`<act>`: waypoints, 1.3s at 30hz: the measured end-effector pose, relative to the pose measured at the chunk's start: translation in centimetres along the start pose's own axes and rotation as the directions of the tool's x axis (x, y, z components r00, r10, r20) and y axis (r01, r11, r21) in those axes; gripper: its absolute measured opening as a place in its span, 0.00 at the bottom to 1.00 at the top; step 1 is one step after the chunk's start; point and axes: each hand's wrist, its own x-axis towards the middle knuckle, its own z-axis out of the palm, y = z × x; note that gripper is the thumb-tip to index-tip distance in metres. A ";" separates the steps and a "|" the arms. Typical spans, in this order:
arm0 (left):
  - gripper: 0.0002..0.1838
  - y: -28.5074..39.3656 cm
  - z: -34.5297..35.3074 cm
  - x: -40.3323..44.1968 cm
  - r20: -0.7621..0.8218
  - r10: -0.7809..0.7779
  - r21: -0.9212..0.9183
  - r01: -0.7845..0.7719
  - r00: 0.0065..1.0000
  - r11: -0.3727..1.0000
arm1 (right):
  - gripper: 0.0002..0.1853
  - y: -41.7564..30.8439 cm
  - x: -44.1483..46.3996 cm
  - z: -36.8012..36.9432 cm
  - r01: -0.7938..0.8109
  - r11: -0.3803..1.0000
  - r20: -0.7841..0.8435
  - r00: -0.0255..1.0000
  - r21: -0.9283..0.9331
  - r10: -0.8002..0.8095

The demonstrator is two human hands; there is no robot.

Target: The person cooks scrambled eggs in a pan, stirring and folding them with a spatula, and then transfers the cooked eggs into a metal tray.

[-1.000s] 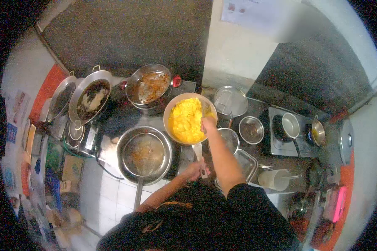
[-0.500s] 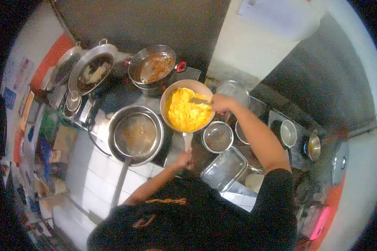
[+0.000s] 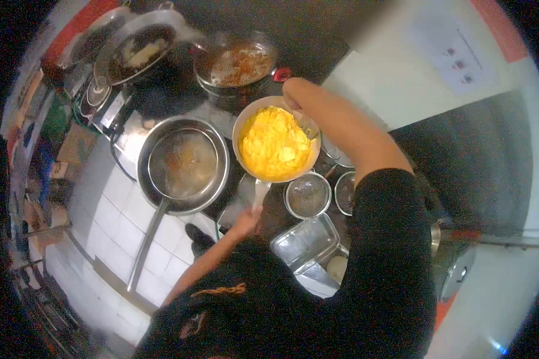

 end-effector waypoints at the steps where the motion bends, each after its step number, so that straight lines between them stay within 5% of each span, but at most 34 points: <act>1: 0.23 -0.2 0.0 0.0 0.001 0.009 -0.006 -0.009 1.000 1.000 | 0.08 -0.9 2.9 -1.3 -0.091 0.996 0.063 0.994 -0.011 0.091; 2: 0.23 -0.3 -0.1 0.0 0.002 0.020 -0.011 -0.020 1.000 1.000 | 0.09 -1.7 4.5 -2.1 -0.181 0.983 0.121 0.976 -0.025 0.182; 6: 0.23 0.5 -0.2 -0.2 -0.020 0.017 0.003 -0.017 1.000 1.000 | 0.13 -2.1 -2.9 -2.0 0.035 0.891 -0.012 0.999 -0.453 -0.046; 11: 0.23 1.9 -0.7 -0.8 -0.034 0.015 0.066 -0.013 0.999 0.998 | 0.13 -1.6 -4.6 -0.1 -0.110 0.915 -0.486 0.868 -0.388 -0.102; 13: 0.23 1.0 -0.7 -0.2 -0.032 0.020 0.044 -0.018 0.999 0.999 | 0.13 -1.5 -4.2 -0.4 -0.110 0.928 -0.523 0.846 -0.356 -0.100; 18: 0.23 1.0 -0.8 -0.2 -0.049 0.074 -0.002 -0.075 0.996 0.997 | 0.10 -1.9 -0.2 -0.9 0.002 0.957 -0.253 0.964 -0.291 -0.079; 23: 0.23 1.5 -0.9 -0.7 0.006 0.001 -0.048 -0.001 1.000 0.999 | 0.16 -1.6 -4.0 -0.1 -0.101 0.845 -0.460 0.869 -0.525 -0.182; 25: 0.23 1.8 -1.0 -0.7 0.005 -0.008 -0.045 0.008 1.000 0.999 | 0.17 -1.6 -3.9 -0.5 -0.122 0.827 -0.420 0.896 -0.549 -0.146; 28: 0.23 1.8 -1.1 -0.9 -0.015 -0.019 -0.037 0.019 1.000 0.999 | 0.17 -2.1 3.0 -2.1 -0.102 0.849 -0.137 0.990 -0.519 0.035; 31: 0.23 1.4 -0.9 -0.7 -0.011 0.000 -0.027 0.000 1.000 1.000 | 0.16 -2.1 7.4 -2.2 -0.100 0.874 0.185 0.960 -0.476 0.210; 36: 0.25 1.9 -1.2 -0.9 -0.058 0.043 0.116 -0.036 0.997 0.993 | 0.16 -1.1 3.4 0.6 0.107 0.945 0.149 0.987 -0.308 -0.063; 39: 0.27 -1.4 -0.9 0.8 -0.243 0.286 0.333 -0.197 0.927 0.922 | 0.17 -0.2 1.7 -0.4 0.178 0.965 0.167 0.975 -0.190 -0.147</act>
